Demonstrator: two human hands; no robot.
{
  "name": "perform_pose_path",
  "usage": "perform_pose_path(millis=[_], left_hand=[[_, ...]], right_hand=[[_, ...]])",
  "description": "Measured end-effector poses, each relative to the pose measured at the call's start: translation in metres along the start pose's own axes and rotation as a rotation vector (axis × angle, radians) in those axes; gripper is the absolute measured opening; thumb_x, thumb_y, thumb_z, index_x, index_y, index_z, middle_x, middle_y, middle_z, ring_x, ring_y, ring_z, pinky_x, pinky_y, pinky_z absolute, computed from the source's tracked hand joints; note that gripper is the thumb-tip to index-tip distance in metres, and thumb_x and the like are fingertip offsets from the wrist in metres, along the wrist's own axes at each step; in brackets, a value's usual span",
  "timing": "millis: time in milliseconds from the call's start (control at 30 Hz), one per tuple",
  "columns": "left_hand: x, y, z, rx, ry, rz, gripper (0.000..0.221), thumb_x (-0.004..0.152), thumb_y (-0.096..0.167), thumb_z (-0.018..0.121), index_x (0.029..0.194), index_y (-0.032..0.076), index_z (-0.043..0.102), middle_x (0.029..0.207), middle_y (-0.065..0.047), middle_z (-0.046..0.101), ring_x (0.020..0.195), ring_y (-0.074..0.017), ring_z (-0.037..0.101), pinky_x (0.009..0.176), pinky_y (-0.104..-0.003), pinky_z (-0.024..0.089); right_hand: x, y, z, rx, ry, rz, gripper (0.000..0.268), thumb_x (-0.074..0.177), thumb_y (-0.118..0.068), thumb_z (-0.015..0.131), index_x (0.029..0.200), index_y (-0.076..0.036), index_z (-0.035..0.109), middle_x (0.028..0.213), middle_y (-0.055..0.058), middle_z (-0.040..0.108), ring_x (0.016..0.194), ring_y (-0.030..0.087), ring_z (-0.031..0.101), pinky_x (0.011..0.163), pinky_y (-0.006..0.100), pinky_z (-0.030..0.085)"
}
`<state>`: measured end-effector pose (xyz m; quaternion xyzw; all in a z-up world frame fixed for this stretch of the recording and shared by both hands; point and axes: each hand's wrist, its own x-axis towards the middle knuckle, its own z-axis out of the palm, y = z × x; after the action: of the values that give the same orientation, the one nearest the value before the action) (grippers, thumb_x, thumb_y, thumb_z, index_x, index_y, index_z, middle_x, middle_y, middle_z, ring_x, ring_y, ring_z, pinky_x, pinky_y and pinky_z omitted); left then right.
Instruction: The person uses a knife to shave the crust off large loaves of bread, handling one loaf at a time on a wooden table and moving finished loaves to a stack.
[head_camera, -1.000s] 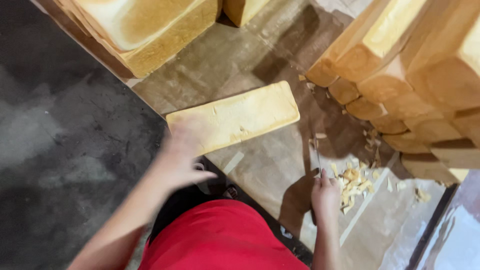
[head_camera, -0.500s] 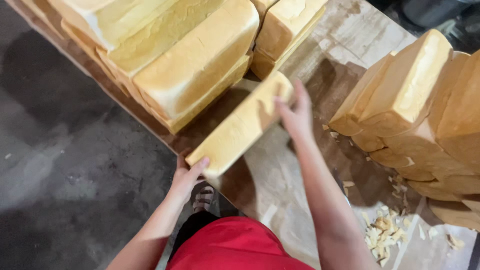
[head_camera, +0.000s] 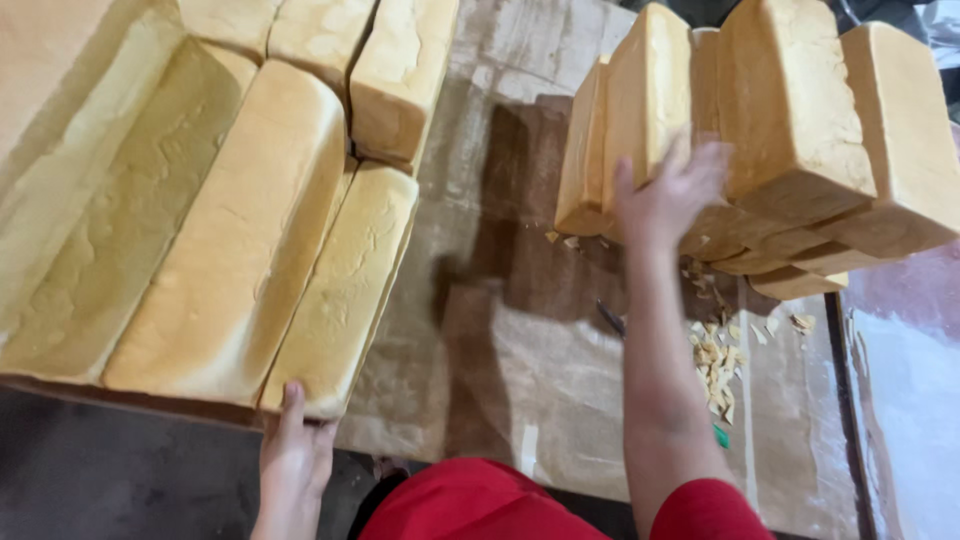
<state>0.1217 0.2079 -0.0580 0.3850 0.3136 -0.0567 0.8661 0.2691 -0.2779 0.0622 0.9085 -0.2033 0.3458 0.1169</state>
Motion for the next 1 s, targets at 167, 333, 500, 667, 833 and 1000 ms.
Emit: perform_pose_path(millis=[167, 333, 500, 667, 833, 1000], left_hand=[[0.005, -0.019, -0.012, -0.069, 0.025, 0.066, 0.07, 0.094, 0.022, 0.063, 0.155, 0.026, 0.03, 0.154, -0.008, 0.044, 0.135, -0.0288, 0.047, 0.104, -0.055, 0.044], [-0.067, -0.068, -0.008, 0.179, 0.059, 0.441, 0.071, 0.103, 0.013, 0.063, 0.162, 0.009, 0.024, 0.168, -0.014, 0.032, 0.157, -0.0295, 0.032, 0.126, -0.047, 0.03], [-0.079, -0.111, 0.08, 0.779, -0.514, 0.471, 0.088, 0.09, 0.022, 0.072, 0.16, 0.006, 0.021, 0.168, -0.018, 0.023, 0.155, -0.0356, 0.027, 0.119, -0.051, 0.033], [-0.045, -0.156, 0.205, 1.241, -0.273, 0.505, 0.134, 0.081, 0.044, 0.092, 0.164, 0.005, -0.006, 0.162, -0.04, -0.007, 0.151, -0.0502, 0.001, 0.12, -0.058, 0.013], [-0.035, -0.148, 0.24, 1.383, 0.021, 0.285, 0.139, 0.071, 0.042, 0.095, 0.165, 0.018, -0.005, 0.166, -0.032, 0.003, 0.15, -0.0452, 0.019, 0.12, -0.05, 0.029], [-0.042, -0.154, 0.238, 1.23, -0.012, 0.477, 0.139, 0.072, 0.038, 0.094, 0.165, 0.013, -0.005, 0.167, -0.027, 0.011, 0.152, -0.0386, 0.022, 0.122, -0.048, 0.028]], right_hand=[[0.013, -0.011, 0.018, 0.023, -0.181, 0.015, 0.066, 0.088, -0.033, 0.078, 0.15, -0.023, 0.06, 0.148, 0.042, 0.037, 0.122, 0.052, 0.048, 0.103, 0.055, 0.045], [-0.009, 0.005, -0.08, 0.281, -0.161, -0.184, 0.048, 0.093, -0.013, 0.073, 0.141, -0.016, 0.071, 0.136, 0.022, 0.062, 0.108, 0.044, 0.059, 0.093, 0.051, 0.051], [-0.158, 0.036, -0.188, 0.512, 0.051, -0.431, 0.033, 0.09, -0.013, 0.078, 0.121, -0.004, 0.071, 0.115, 0.014, 0.068, 0.111, 0.04, 0.069, 0.092, 0.054, 0.054], [-0.271, 0.125, -0.161, 0.715, -0.302, -0.544, 0.039, 0.075, -0.014, 0.075, 0.114, -0.011, 0.075, 0.112, 0.019, 0.073, 0.091, 0.034, 0.068, 0.071, 0.044, 0.053], [-0.299, 0.261, -0.092, 0.422, -0.374, -0.204, 0.035, 0.082, -0.013, 0.075, 0.117, -0.008, 0.071, 0.098, 0.014, 0.068, 0.088, 0.035, 0.064, 0.077, 0.048, 0.052], [-0.323, 0.294, -0.057, 0.391, -0.539, -0.179, 0.049, 0.08, -0.013, 0.073, 0.129, -0.009, 0.067, 0.103, 0.02, 0.068, 0.099, 0.041, 0.063, 0.088, 0.052, 0.052]])
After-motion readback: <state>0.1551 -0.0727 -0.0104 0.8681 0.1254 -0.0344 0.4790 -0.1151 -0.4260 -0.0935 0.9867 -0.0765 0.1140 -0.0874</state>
